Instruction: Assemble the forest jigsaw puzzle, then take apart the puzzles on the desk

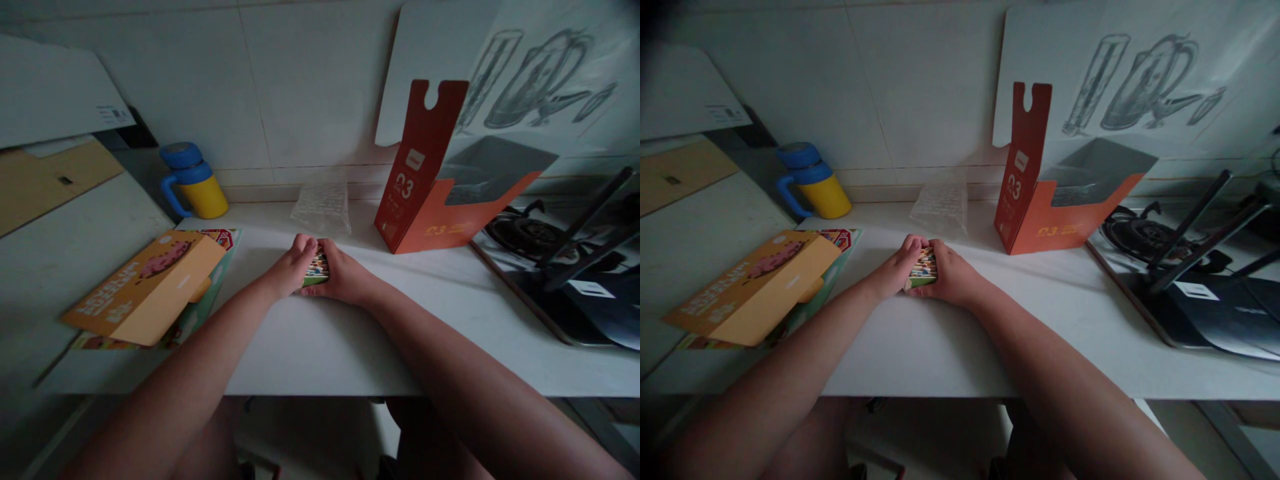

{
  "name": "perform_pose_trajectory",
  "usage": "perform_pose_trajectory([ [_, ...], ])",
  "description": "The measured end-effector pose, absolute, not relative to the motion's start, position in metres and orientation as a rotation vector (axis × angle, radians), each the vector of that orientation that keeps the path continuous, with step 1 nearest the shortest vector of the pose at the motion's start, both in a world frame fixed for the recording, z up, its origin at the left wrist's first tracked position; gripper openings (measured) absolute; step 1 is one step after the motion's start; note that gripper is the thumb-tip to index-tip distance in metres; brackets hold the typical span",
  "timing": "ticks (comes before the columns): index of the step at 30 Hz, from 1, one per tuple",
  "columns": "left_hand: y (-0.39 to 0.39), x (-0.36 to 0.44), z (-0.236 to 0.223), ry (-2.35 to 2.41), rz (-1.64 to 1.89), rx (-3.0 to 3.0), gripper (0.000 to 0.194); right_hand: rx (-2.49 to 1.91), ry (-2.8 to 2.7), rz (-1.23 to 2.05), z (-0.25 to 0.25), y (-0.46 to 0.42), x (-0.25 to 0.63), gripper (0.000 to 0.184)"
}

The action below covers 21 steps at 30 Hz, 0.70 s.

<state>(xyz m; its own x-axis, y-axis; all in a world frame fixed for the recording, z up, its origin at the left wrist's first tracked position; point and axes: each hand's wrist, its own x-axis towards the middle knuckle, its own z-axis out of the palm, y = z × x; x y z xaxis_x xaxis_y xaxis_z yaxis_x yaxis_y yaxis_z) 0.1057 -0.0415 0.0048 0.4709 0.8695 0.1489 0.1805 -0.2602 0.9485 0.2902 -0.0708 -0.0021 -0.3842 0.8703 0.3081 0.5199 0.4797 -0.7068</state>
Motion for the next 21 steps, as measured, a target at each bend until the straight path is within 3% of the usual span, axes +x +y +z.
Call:
perform_pose_trajectory([
  [6, -0.021, 0.101, -0.007, 1.101, 1.112, 1.843, 0.063, -1.244, -2.078, 0.639, 0.0, -0.069, 0.289, 0.072],
  [12, 0.003, 0.079, -0.011, 1.257, 1.256, 2.172, 0.048, -1.35, -1.907, 0.741, 0.008, -0.068, 0.291, 0.079],
  [16, 0.019, 0.075, -0.008, 1.365, 1.122, 2.409, 0.029, -1.368, -1.736, 0.887, 0.015, -0.063, 0.3, 0.082],
  [21, 0.049, 0.094, -0.007, 1.47, 0.924, 2.529, 0.037, -1.241, -1.601, 1.111, 0.015, -0.06, 0.309, 0.071],
])
